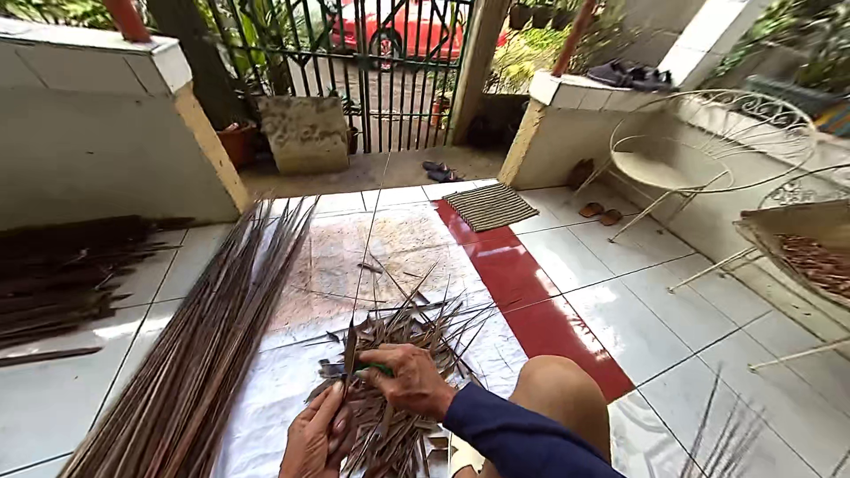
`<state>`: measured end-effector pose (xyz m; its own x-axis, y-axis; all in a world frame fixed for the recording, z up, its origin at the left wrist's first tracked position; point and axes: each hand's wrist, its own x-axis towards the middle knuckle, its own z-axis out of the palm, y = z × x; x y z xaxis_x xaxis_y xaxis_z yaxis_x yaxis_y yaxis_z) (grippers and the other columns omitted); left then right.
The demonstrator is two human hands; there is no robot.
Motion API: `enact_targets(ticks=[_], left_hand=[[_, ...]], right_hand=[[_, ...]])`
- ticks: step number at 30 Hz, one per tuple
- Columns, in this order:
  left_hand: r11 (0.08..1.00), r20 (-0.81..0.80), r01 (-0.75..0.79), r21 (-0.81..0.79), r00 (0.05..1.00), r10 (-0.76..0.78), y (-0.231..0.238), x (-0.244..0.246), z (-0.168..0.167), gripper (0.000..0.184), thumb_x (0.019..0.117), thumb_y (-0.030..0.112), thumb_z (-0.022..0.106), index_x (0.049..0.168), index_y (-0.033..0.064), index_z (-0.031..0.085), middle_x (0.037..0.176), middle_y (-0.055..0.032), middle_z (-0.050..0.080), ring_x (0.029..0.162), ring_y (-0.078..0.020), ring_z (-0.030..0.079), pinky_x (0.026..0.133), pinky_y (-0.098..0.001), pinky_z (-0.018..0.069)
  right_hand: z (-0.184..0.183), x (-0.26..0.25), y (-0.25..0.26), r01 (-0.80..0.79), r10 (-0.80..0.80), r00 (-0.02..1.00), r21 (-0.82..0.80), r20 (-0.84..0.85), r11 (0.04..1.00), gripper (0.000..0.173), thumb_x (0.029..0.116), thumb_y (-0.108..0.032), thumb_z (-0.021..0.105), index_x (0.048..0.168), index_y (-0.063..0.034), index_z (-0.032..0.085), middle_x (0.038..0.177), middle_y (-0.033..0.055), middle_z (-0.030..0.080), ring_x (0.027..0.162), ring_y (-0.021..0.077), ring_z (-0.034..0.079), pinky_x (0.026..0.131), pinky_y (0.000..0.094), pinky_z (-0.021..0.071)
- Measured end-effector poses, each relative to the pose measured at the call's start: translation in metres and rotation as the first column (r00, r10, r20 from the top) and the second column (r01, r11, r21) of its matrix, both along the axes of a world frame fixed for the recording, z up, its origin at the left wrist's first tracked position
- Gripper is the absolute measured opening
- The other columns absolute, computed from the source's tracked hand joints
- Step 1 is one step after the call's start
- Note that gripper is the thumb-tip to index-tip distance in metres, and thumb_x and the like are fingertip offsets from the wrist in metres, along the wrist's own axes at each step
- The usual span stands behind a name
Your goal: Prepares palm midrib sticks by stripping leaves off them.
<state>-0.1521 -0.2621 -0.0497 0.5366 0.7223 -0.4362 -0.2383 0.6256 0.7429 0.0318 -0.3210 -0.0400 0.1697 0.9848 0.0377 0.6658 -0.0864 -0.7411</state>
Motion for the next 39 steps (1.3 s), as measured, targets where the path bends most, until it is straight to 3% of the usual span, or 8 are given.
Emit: enact_targets(ticks=[5,12,15,17,21,27,34,39], left_hand=[[0.999,-0.057,0.014,0.042,0.998,-0.012,-0.005,-0.003,0.006,0.027,0.1103,0.018,0.045,0.102,0.0027,0.066,0.055,0.0037,0.046,0.039,-0.0024,0.036,0.036,-0.0179,0.0316],[0.998,-0.093,0.023,0.062,0.995,-0.017,-0.009,-0.005,0.009,0.027,0.1086,0.018,0.050,0.103,-0.0007,0.069,0.057,0.0001,0.046,0.040,-0.0048,0.034,0.036,-0.0197,0.0302],[0.997,-0.067,0.058,0.047,0.996,-0.054,-0.007,-0.009,0.008,0.027,0.1083,0.019,0.052,0.107,-0.0022,0.068,0.057,0.0003,0.044,0.041,-0.0050,0.034,0.037,-0.0204,0.0301],[0.997,-0.067,0.067,0.046,0.996,-0.064,-0.006,-0.011,0.005,0.027,0.1083,0.019,0.052,0.108,-0.0026,0.068,0.058,-0.0002,0.045,0.042,-0.0053,0.034,0.037,-0.0207,0.0297],[0.991,-0.107,0.025,0.130,0.994,-0.011,-0.004,-0.011,0.000,0.027,0.1077,0.018,0.054,0.106,-0.0039,0.069,0.059,-0.0026,0.049,0.042,-0.0065,0.035,0.038,-0.0213,0.0294],[0.948,-0.213,-0.017,0.318,0.973,0.089,-0.004,-0.004,-0.008,0.024,0.1058,0.016,0.059,0.101,-0.0035,0.072,0.064,-0.0068,0.058,0.046,-0.0108,0.045,0.041,-0.0243,0.0372],[0.883,-0.251,0.002,0.469,0.959,0.131,-0.006,0.003,-0.010,0.025,0.1061,0.016,0.058,0.097,-0.0014,0.073,0.062,-0.0065,0.058,0.047,-0.0128,0.048,0.042,-0.0255,0.0395],[0.884,-0.242,0.010,0.468,0.963,0.117,-0.006,0.003,-0.009,0.024,0.1060,0.016,0.058,0.097,-0.0016,0.073,0.062,-0.0063,0.057,0.046,-0.0124,0.047,0.042,-0.0254,0.0382]], right_hand=[[-0.003,-0.005,-0.001,0.068,-0.070,0.996,0.042,0.055,0.997,0.034,0.1048,-0.040,0.054,0.129,-0.0257,0.072,0.107,0.0001,0.073,0.097,0.0156,0.069,0.084,0.0445,0.0558],[-0.001,0.005,0.010,0.236,-0.245,0.969,0.159,0.042,0.959,0.032,0.1024,-0.034,0.058,0.130,-0.0310,0.072,0.118,-0.0047,0.074,0.107,0.0110,0.070,0.094,0.0435,0.0572],[0.000,0.019,0.016,0.338,-0.345,0.939,0.186,0.008,0.923,0.032,0.1038,-0.037,0.058,0.133,-0.0353,0.069,0.109,-0.0027,0.075,0.092,0.0150,0.071,0.082,0.0478,0.0585],[0.005,0.032,0.015,0.379,-0.386,0.922,0.193,-0.001,0.905,0.035,0.1052,-0.037,0.057,0.138,-0.0303,0.066,0.103,0.0046,0.073,0.081,0.0207,0.068,0.073,0.0509,0.0568],[0.018,0.033,0.008,0.205,-0.187,0.973,0.132,-0.136,0.970,0.034,0.1051,-0.033,0.059,0.137,-0.0274,0.067,0.095,0.0009,0.072,0.069,0.0123,0.062,0.064,0.0370,0.0539],[0.005,0.013,0.001,-0.059,0.053,0.979,-0.020,-0.199,0.998,0.029,0.1033,-0.038,0.061,0.129,-0.0312,0.072,0.084,-0.0045,0.070,0.065,0.0068,0.058,0.063,0.0311,0.0508],[0.000,0.012,-0.001,0.017,-0.018,0.999,-0.038,-0.034,0.999,0.031,0.1026,-0.046,0.058,0.130,-0.0384,0.071,0.100,-0.0083,0.074,0.081,0.0076,0.066,0.075,0.0419,0.0555],[0.000,0.008,0.001,0.112,-0.112,0.994,0.015,0.014,0.994,0.031,0.1021,-0.047,0.059,0.129,-0.0386,0.072,0.098,-0.0085,0.074,0.077,0.0082,0.065,0.070,0.0421,0.0541]])
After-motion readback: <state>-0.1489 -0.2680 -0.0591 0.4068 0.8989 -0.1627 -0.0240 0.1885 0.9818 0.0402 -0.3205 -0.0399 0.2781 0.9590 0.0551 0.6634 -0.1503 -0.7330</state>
